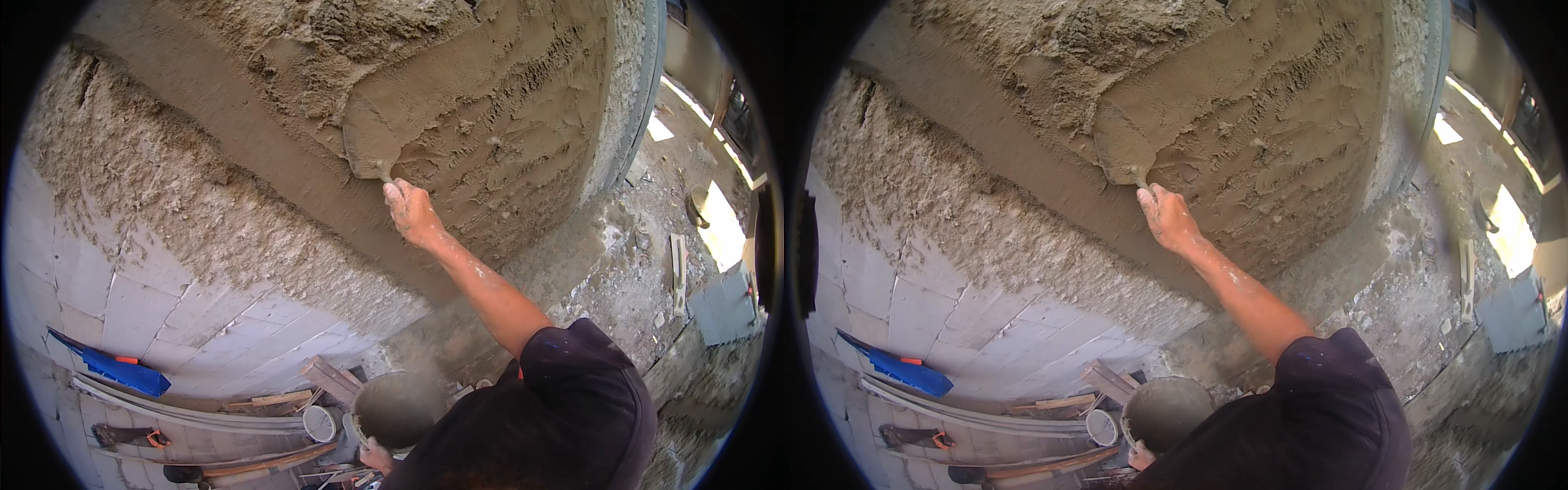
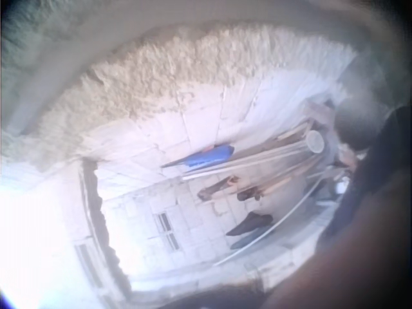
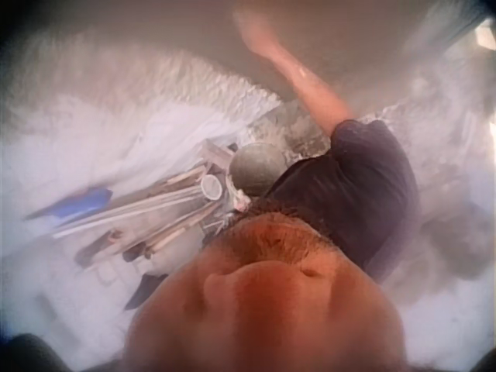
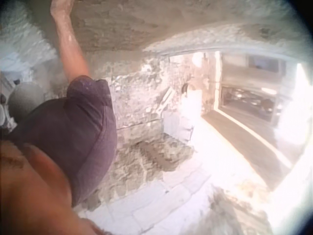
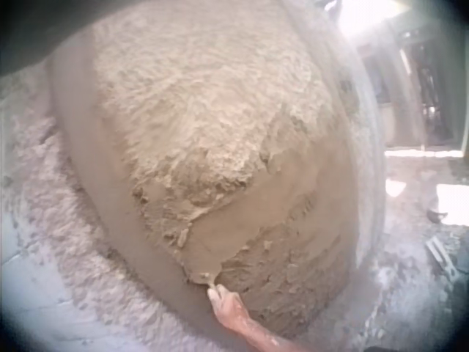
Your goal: The person applies wet mortar to a wall using a trowel, taking mortar from a bucket and smoothing it onto the vertical surface.
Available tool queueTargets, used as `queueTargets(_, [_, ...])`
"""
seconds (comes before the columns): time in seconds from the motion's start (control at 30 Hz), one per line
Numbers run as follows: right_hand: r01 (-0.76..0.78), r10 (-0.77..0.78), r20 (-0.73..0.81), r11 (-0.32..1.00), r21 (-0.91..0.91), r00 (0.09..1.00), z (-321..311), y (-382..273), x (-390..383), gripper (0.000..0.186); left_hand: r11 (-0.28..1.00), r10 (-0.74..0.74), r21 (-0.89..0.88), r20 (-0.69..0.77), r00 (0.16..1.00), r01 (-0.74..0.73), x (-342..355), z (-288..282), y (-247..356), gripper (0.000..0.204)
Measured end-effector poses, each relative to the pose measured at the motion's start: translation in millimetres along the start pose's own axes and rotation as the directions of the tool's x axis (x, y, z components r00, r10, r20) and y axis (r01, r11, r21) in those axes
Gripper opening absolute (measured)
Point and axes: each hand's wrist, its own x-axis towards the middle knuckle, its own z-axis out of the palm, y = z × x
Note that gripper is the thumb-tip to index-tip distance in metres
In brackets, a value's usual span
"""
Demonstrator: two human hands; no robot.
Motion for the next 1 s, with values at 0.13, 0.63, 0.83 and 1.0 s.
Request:
queueTargets(0.13, [-0.090, 0.070, -0.062, 0.902, -0.423, 0.996, 8, 58, -46, 0.045, 1.000, 0.026, -0.015, -0.016, 1.000, -0.026, -1, -20, -6, 0.021])
queueTargets(0.63, [-0.084, -0.039, -0.200, 0.819, -0.567, 0.979, -55, -19, 1, 0.039, 0.918, 0.064, 0.396, -0.127, 0.990, -0.008, -13, 19, -16, 0.041])
queueTargets(0.83, [-0.004, -0.271, -0.226, 0.631, -0.775, 0.936, -254, 32, 88, 0.038, 0.956, 0.059, 0.292, -0.195, 0.979, 0.001, -46, 59, 0, 0.044])
queueTargets(1.0, [-0.020, -0.298, -0.218, 0.548, -0.836, 0.929, -391, 16, 165, 0.041, 0.961, 0.051, 0.277, -0.176, 0.983, 0.000, -93, 111, 47, 0.040])
